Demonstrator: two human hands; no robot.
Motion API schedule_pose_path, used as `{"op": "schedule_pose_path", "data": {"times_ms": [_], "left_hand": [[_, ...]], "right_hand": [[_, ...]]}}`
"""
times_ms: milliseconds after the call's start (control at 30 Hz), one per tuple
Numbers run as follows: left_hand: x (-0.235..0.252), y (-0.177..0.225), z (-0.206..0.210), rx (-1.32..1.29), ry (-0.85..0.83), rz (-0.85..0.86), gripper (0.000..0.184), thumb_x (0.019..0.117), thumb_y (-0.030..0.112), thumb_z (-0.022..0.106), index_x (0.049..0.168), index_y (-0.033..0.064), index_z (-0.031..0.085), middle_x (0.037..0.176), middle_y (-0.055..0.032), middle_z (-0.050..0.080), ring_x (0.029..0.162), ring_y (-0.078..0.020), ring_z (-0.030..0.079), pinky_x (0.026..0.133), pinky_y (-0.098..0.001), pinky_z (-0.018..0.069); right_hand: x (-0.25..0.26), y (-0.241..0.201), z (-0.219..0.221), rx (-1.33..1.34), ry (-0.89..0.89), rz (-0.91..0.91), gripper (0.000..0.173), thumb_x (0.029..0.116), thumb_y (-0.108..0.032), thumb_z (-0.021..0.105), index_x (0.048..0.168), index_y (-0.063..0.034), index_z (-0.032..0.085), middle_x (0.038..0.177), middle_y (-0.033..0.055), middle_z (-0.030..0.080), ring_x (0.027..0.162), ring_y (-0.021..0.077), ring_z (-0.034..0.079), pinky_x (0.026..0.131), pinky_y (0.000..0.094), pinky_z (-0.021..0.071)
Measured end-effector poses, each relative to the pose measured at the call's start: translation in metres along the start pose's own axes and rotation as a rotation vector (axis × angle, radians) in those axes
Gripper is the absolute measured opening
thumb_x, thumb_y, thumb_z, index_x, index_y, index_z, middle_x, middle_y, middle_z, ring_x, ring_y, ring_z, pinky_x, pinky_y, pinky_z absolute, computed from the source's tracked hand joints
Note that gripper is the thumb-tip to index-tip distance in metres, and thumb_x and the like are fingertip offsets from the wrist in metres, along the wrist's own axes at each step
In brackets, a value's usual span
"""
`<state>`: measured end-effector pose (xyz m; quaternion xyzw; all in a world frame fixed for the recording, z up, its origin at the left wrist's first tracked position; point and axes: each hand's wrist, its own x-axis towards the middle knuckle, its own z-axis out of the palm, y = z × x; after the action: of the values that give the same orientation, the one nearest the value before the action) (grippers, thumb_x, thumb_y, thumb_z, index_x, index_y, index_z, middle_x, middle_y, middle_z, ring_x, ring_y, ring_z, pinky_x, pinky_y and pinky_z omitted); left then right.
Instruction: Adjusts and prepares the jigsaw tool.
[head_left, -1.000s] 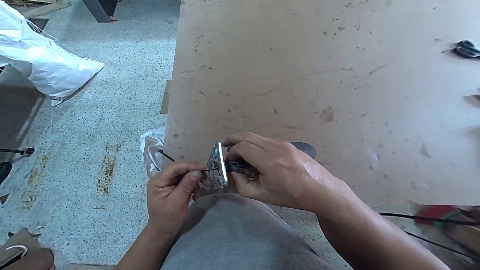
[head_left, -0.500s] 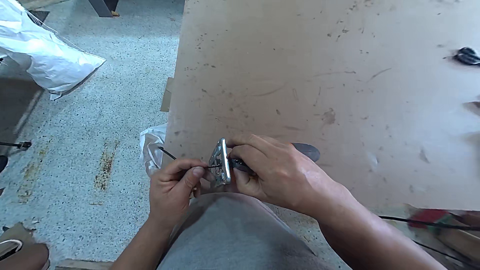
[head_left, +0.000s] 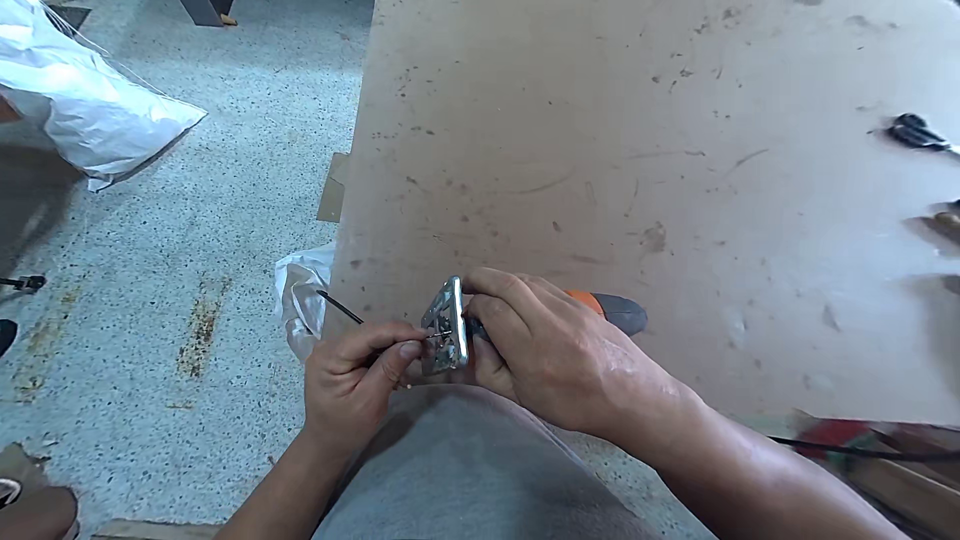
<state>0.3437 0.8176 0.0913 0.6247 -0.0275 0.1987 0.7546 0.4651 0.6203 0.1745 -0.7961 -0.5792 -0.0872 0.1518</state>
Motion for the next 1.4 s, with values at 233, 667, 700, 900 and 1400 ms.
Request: {"op": "schedule_pose_path", "data": {"times_ms": [233,667,700,900,1400], "left_hand": [[0.015,0.009,-0.001,0.057,-0.068,-0.047,0.015,0.1003,0.012,0.067,0.108,0.0036,0.076,0.08,-0.0107,0.07,0.058,-0.0145,0.063,0.051,-0.0276,0.0563],[0.014,0.012,0.004,0.235,-0.087,0.071,0.015,0.1019,0.017,0.065,0.107,0.0067,0.075,0.08,-0.0024,0.071,0.06,-0.0093,0.065,0.054,-0.0255,0.0581],[0.014,0.011,0.003,0.24,-0.107,0.096,0.015,0.1019,0.017,0.065,0.107,0.0067,0.075,0.08,-0.0013,0.071,0.061,-0.0079,0.064,0.055,-0.0245,0.0571],[0.02,0.013,0.003,0.108,-0.121,-0.029,0.013,0.0996,0.013,0.068,0.105,0.0042,0.075,0.079,-0.0064,0.071,0.057,-0.0112,0.062,0.05,-0.0257,0.0551],[0.035,0.015,-0.013,-0.059,-0.126,-0.375,0.043,0.0994,0.028,0.067,0.139,0.0136,0.059,0.08,-0.0095,0.065,0.049,-0.0107,0.055,0.041,-0.0226,0.0473]], "right_hand": [[0.003,0.002,-0.001,0.03,-0.01,0.009,0.023,0.0977,-0.026,0.058,0.101,-0.0053,0.067,0.12,0.0128,0.066,0.1,0.0227,0.069,0.081,0.0343,0.0593],[0.001,-0.003,-0.002,0.05,0.026,0.03,0.021,0.0968,-0.024,0.059,0.099,-0.0049,0.068,0.116,0.0122,0.067,0.099,0.0222,0.068,0.08,0.0335,0.0581],[0.0,-0.005,-0.002,0.041,0.028,0.026,0.02,0.0966,-0.022,0.059,0.099,-0.0044,0.068,0.116,0.0128,0.067,0.099,0.023,0.068,0.081,0.0345,0.0584],[-0.004,0.003,-0.015,0.215,-0.084,0.027,0.025,0.0959,-0.028,0.064,0.108,-0.0066,0.071,0.119,0.0067,0.067,0.1,0.0146,0.067,0.082,0.0284,0.0587],[-0.028,0.011,-0.027,0.432,-0.343,0.257,0.062,0.0968,-0.063,0.055,0.147,-0.0266,0.054,0.128,-0.0082,0.062,0.102,0.0003,0.063,0.077,0.0231,0.0579]]}}
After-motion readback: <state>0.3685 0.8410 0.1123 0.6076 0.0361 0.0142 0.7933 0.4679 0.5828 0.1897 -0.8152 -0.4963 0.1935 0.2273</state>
